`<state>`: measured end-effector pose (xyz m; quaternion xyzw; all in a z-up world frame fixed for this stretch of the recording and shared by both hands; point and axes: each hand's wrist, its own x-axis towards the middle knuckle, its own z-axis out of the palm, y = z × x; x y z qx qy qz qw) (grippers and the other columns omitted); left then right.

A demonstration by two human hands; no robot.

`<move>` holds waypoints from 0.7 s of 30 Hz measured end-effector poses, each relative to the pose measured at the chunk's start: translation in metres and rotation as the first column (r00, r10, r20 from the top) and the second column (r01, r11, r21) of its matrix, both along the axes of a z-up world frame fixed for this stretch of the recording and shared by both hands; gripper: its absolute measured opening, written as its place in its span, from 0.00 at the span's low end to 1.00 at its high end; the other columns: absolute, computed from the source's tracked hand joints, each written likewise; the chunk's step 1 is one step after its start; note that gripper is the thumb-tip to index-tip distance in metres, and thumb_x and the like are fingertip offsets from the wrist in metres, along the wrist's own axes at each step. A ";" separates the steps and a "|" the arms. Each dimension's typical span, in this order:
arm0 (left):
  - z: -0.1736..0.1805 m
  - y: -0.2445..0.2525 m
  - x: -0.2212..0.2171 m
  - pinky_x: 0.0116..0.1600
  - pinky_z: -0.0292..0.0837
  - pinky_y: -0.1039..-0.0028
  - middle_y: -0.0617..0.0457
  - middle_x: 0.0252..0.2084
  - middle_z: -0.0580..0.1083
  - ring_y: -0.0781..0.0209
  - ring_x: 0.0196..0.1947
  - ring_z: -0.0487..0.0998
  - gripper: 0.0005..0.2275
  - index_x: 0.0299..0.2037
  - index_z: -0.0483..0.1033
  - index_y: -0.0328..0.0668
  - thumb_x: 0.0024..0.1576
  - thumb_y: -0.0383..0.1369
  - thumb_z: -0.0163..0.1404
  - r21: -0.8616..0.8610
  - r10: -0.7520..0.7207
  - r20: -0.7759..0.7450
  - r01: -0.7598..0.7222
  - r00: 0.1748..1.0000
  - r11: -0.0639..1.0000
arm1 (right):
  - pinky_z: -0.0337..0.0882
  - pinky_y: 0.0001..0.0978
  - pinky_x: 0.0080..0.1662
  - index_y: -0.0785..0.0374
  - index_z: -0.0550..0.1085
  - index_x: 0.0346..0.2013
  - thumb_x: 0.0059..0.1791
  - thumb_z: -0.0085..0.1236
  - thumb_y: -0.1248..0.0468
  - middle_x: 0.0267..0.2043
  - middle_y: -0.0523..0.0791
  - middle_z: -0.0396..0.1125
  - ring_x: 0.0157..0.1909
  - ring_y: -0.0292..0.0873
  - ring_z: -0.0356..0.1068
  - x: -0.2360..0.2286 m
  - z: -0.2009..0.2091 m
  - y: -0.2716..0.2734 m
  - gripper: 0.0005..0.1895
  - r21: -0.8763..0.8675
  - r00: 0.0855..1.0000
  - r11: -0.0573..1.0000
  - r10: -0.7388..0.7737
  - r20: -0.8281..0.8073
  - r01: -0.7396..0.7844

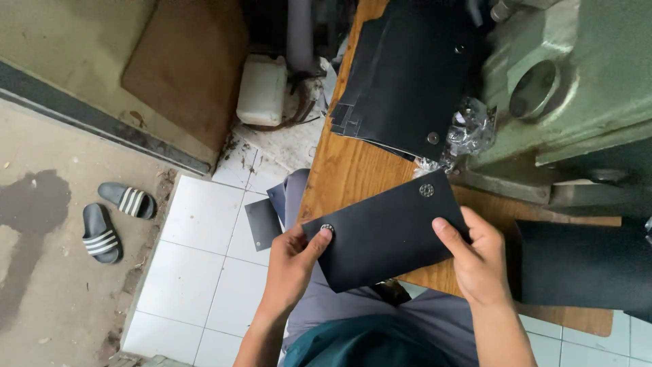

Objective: The person repeatedly places small metal snap fasteners onto pre-punched holes in black and blue leather-like wallet blanks, then uses a manual press to set each fastener. The person handles the blanks one at a time, flips them to align the fastener, and stacks completed pieces on the table.

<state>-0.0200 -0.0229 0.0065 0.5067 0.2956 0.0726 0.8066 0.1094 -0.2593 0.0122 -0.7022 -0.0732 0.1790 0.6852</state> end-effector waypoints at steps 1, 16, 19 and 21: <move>-0.005 -0.002 0.000 0.44 0.74 0.76 0.43 0.38 0.81 0.62 0.36 0.78 0.11 0.44 0.80 0.19 0.59 0.26 0.53 0.001 -0.002 0.001 0.002 1.000 1.000 | 0.61 0.20 0.44 0.75 0.75 0.45 0.53 0.54 0.71 0.39 0.44 0.71 0.37 0.32 0.61 0.001 -0.001 0.000 0.09 0.001 1.000 1.000 -0.002 0.001 0.002; -0.023 -0.033 0.016 0.38 0.64 0.78 0.51 0.28 0.71 0.66 0.29 0.68 0.07 0.37 0.75 0.30 0.60 0.30 0.56 -0.004 0.198 0.085 -0.198 0.977 0.980 | 0.63 0.34 0.61 0.74 0.63 0.68 0.53 0.46 0.74 0.64 0.55 0.67 0.59 0.44 0.67 -0.018 0.008 0.047 0.27 0.472 0.979 0.879 0.030 -0.202 0.070; -0.023 -0.027 0.017 0.33 0.72 0.72 0.45 0.27 0.75 0.59 0.25 0.76 0.12 0.46 0.77 0.23 0.61 0.30 0.51 -0.074 0.108 0.084 -0.102 0.991 0.992 | 0.63 0.33 0.61 0.73 0.67 0.65 0.53 0.47 0.72 0.62 0.55 0.68 0.58 0.43 0.67 -0.005 0.015 0.045 0.24 0.400 0.987 0.914 0.004 -0.162 0.062; -0.020 -0.024 0.022 0.35 0.74 0.72 0.46 0.31 0.75 0.59 0.26 0.75 0.14 0.51 0.76 0.21 0.63 0.29 0.48 -0.015 0.139 0.159 -0.138 0.977 0.990 | 0.63 0.32 0.60 0.76 0.68 0.62 0.51 0.47 0.75 0.62 0.55 0.68 0.59 0.44 0.67 0.000 0.011 0.042 0.23 0.454 0.984 0.889 0.030 -0.174 0.053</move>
